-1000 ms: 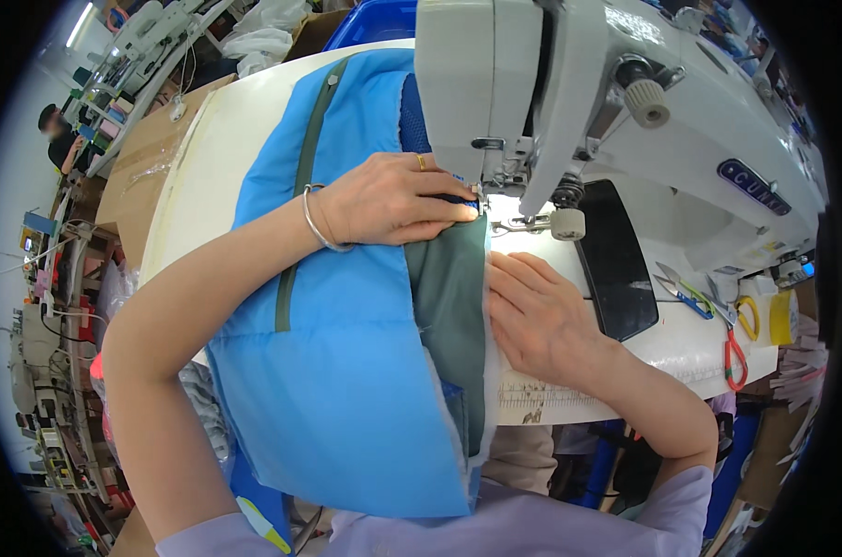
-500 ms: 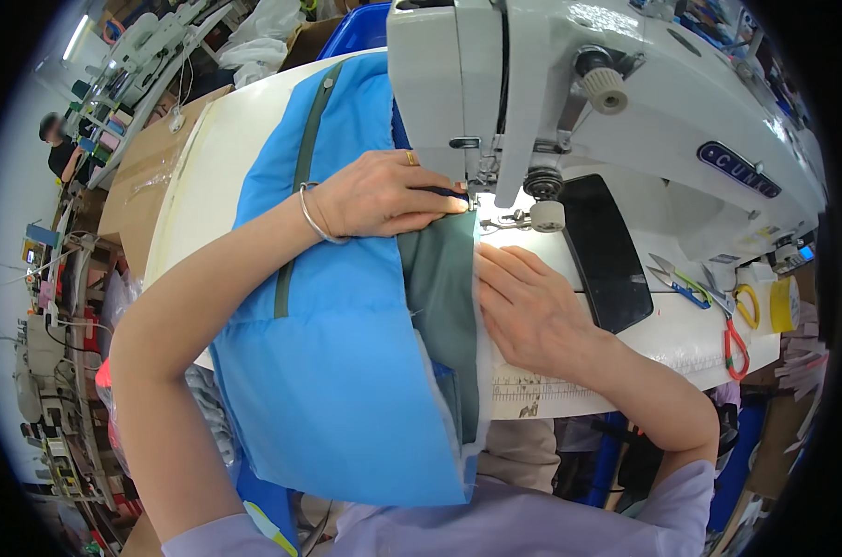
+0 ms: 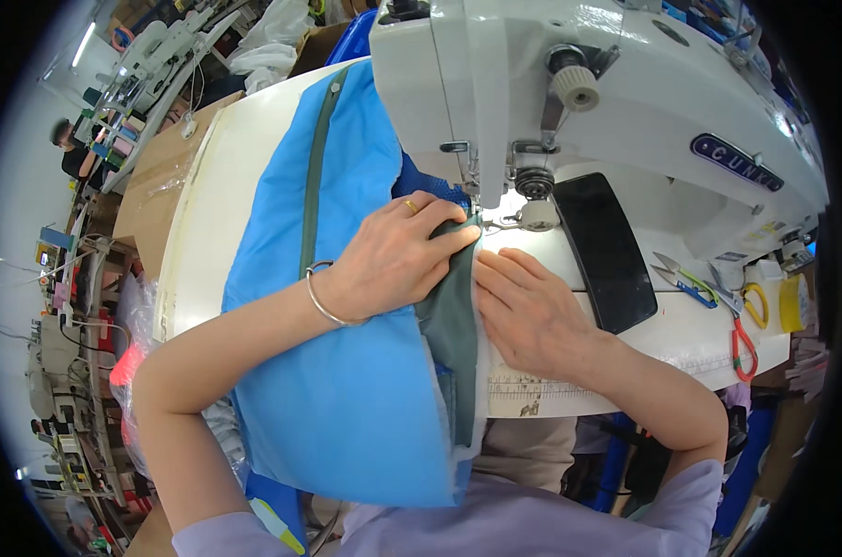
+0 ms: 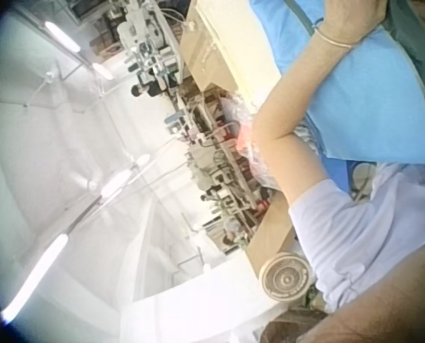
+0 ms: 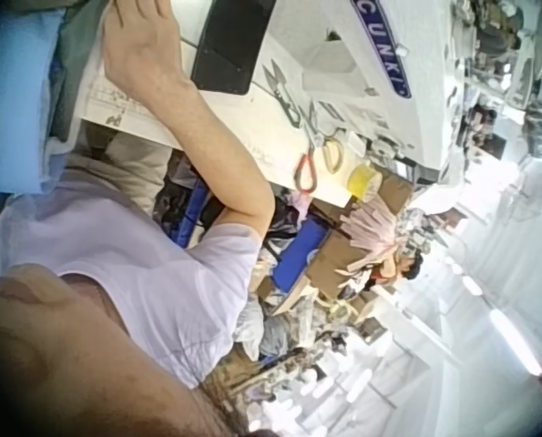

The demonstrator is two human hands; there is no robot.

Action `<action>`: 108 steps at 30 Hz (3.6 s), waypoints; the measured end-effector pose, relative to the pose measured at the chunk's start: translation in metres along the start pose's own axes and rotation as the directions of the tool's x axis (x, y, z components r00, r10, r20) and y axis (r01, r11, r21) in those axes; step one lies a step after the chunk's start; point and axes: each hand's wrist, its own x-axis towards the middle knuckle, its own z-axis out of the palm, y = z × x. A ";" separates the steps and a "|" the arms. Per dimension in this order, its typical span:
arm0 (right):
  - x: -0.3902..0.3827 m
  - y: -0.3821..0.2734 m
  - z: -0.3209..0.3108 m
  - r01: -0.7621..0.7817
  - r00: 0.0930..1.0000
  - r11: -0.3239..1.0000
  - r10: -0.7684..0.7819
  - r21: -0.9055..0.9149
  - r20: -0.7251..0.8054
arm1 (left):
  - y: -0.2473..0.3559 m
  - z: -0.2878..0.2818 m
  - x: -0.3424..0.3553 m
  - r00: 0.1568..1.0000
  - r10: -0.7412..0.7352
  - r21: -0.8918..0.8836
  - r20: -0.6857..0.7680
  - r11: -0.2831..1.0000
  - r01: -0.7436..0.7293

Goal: The person aligns a blue mesh fabric strip along the edge of a light blue bag and sews it using a sewing machine. They guide the fabric under the needle, adjust the bag's position, and continue stitching along the seam.

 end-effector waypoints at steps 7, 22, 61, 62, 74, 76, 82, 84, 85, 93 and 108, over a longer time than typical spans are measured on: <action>-0.002 -0.001 0.001 -0.009 1.000 1.000 0.009 -0.012 0.020 | -0.008 0.002 0.002 0.999 0.026 -0.001 0.031 1.000 -0.025; -0.065 -0.125 -0.020 -0.115 0.991 0.961 0.130 0.250 -0.043 | 0.102 -0.086 -0.074 0.945 0.024 -0.213 0.327 0.976 0.049; -0.070 -0.229 0.113 -0.450 0.722 -0.378 0.378 0.809 0.579 | -0.104 0.042 0.026 0.794 -0.505 0.209 0.338 0.863 0.460; -0.068 -0.225 0.100 -0.515 0.701 -0.375 0.333 0.771 0.630 | -0.102 0.038 0.023 0.808 -0.476 0.136 0.349 0.878 0.458; -0.062 -0.217 0.061 -0.370 0.898 0.179 0.322 0.912 0.301 | 0.012 -0.020 0.015 0.908 0.370 -0.176 0.197 0.924 -0.339; -0.062 -0.210 0.061 -0.359 0.891 0.190 0.361 0.914 0.275 | 0.009 -0.023 0.021 0.892 0.366 -0.164 0.266 0.929 -0.332; -0.059 -0.196 0.056 -0.481 0.551 -0.125 0.726 0.868 0.410 | 0.021 -0.022 0.025 0.812 0.419 -0.295 0.407 0.901 -0.316; -0.064 -0.197 0.061 -0.499 0.620 -0.062 0.671 0.864 0.407 | 0.022 -0.028 0.027 0.812 0.393 -0.334 0.431 0.906 -0.261; -0.065 -0.198 0.062 -0.505 0.652 -0.030 0.641 0.862 0.404 | 0.022 -0.033 0.029 0.828 0.359 -0.359 0.432 0.910 -0.207; -0.065 -0.209 0.048 -0.364 0.729 -0.016 0.618 0.931 0.295 | 0.016 -0.021 0.036 0.819 0.427 -0.136 0.384 0.903 -0.407; -0.073 -0.210 0.055 -0.442 0.743 0.002 0.561 0.897 0.365 | 0.030 -0.034 0.038 0.685 0.460 -0.412 0.565 0.876 -0.250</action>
